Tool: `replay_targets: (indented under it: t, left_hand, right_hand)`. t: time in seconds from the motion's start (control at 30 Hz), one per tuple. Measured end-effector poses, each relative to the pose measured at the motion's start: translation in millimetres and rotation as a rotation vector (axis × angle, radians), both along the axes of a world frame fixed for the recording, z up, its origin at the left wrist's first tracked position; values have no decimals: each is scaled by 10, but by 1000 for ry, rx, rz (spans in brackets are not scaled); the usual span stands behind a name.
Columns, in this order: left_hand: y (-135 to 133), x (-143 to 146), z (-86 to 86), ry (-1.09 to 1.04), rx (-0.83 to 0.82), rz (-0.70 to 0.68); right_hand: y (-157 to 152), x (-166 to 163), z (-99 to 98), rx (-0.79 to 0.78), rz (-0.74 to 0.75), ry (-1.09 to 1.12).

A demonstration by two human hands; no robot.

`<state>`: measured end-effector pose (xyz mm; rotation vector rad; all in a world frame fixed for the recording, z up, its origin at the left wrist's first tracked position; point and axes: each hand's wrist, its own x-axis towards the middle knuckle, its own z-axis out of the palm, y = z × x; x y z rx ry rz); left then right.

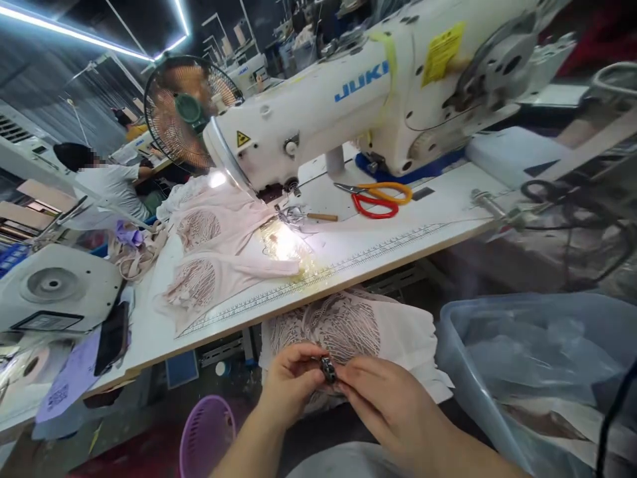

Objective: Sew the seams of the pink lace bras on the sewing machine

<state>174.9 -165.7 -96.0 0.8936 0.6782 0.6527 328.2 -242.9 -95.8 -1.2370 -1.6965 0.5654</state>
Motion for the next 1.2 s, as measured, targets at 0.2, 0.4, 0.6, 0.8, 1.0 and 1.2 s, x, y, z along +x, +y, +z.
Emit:
replay_targets:
  t: [0.2, 0.4, 0.6, 0.8, 1.0, 1.2]
  left_hand:
    - [52, -124, -51, -59, -57, -5]
    - [40, -133, -62, -93, -148, -10]
    - [34, -101, 18, -119, -342, 32]
    - [45, -99, 61, -94, -459, 68]
    - [48, -71, 32, -67, -429, 141]
    - [45, -105, -60, -24, -406, 106]
  right_hand:
    - [47, -49, 42, 61, -32, -83]
    - [57, -43, 107, 60, -17, -135]
    - [105, -29, 66, 3, 17, -125]
    - [146, -15, 9, 2, 33, -184]
    - [133, -46, 107, 51, 72, -207]
    - [153, 28, 238, 100, -29, -1]
